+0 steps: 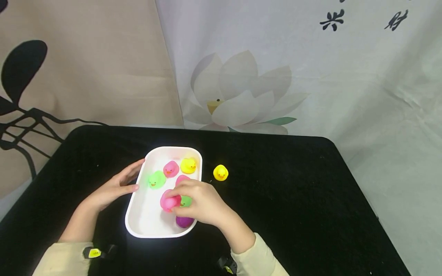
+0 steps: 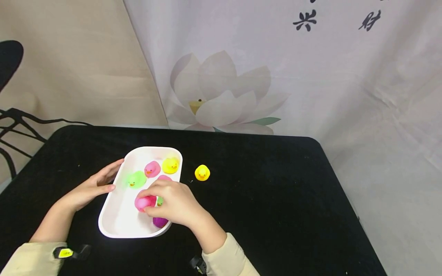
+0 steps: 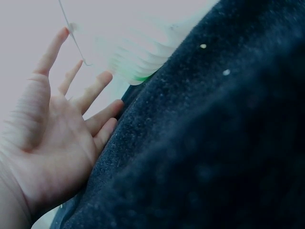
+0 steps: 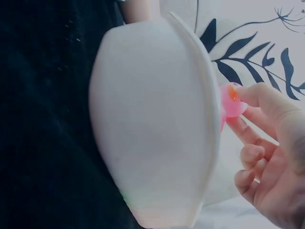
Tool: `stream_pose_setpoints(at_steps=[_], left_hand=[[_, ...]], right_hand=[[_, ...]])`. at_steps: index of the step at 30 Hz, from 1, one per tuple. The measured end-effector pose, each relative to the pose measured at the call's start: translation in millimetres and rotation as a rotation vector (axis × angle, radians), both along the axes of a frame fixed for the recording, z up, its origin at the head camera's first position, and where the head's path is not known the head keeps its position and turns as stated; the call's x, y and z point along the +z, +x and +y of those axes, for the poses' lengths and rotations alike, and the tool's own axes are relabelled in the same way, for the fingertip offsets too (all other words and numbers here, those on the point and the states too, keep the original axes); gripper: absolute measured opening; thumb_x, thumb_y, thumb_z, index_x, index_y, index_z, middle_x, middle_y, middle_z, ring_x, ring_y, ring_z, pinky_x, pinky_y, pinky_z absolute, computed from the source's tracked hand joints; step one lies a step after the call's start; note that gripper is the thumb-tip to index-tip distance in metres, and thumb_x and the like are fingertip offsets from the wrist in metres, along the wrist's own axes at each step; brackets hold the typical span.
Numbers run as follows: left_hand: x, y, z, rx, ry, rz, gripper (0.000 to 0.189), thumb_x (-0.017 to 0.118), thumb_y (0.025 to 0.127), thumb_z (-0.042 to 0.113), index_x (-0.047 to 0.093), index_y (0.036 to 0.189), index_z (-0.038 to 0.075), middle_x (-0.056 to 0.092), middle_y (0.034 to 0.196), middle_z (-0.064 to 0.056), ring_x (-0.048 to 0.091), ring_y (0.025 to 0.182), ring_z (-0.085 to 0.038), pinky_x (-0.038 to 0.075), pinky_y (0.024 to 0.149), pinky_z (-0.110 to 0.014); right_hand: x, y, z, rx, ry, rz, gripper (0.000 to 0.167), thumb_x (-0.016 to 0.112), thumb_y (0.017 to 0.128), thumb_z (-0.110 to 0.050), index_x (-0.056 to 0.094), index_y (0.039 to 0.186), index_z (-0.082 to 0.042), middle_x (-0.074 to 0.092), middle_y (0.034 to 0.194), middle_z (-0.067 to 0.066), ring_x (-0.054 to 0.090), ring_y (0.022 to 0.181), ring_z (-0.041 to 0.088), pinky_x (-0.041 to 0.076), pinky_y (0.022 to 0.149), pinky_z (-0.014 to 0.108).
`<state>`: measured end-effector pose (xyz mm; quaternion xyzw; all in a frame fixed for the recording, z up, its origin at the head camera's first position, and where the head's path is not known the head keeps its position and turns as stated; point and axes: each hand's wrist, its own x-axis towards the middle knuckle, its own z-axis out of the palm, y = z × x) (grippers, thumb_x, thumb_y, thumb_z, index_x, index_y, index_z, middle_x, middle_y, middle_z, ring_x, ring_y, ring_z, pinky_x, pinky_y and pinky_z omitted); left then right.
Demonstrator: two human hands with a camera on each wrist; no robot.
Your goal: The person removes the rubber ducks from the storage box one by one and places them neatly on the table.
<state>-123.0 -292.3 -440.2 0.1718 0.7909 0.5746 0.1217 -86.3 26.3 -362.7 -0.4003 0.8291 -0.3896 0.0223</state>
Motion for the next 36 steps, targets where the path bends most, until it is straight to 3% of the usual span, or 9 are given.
stream_pose_setpoints(at_steps=[13,21,27,36], left_hand=[[-0.7,-0.1,0.3,-0.005,0.017,-0.002,0.075,0.062,0.087,0.010,0.024,0.152,0.020,0.028,0.152,-0.012,0.029,0.133,-0.040,0.036,0.092,-0.068],[0.2,0.1,0.7,-0.001,0.016,-0.003,0.076,0.062,0.087,0.010,0.024,0.151,0.021,0.028,0.152,-0.011,0.027,0.134,-0.041,0.035,0.092,-0.069],[-0.1,0.1,0.5,-0.005,0.005,0.006,0.076,0.062,0.087,0.010,0.024,0.152,0.021,0.028,0.153,-0.011,0.027,0.134,-0.042,0.034,0.092,-0.070],[-0.6,-0.9,0.4,-0.006,0.018,-0.004,0.075,0.062,0.087,0.009,0.025,0.152,0.021,0.028,0.152,-0.011,0.031,0.133,-0.037,0.036,0.092,-0.068]], right_hand=[[15.6,-7.9,22.8,-0.096,-0.117,-0.104,0.035,0.082,0.076,-0.011,0.072,0.110,-0.012,0.067,0.108,-0.003,0.058,0.100,0.007,0.052,0.077,0.021],[18.3,-20.7,45.8,-0.137,-0.206,-0.066,0.035,0.082,0.075,-0.006,0.072,0.108,-0.009,0.065,0.100,-0.005,0.058,0.090,0.010,0.054,0.072,0.024],[18.8,-28.9,65.8,-0.192,-0.258,-0.089,0.033,0.080,0.075,-0.003,0.073,0.106,-0.011,0.064,0.098,-0.007,0.058,0.088,0.013,0.056,0.072,0.032],[17.6,-39.4,92.8,-0.309,-0.236,-0.053,0.031,0.080,0.075,-0.004,0.074,0.104,-0.013,0.064,0.099,-0.009,0.054,0.090,0.015,0.051,0.075,0.034]])
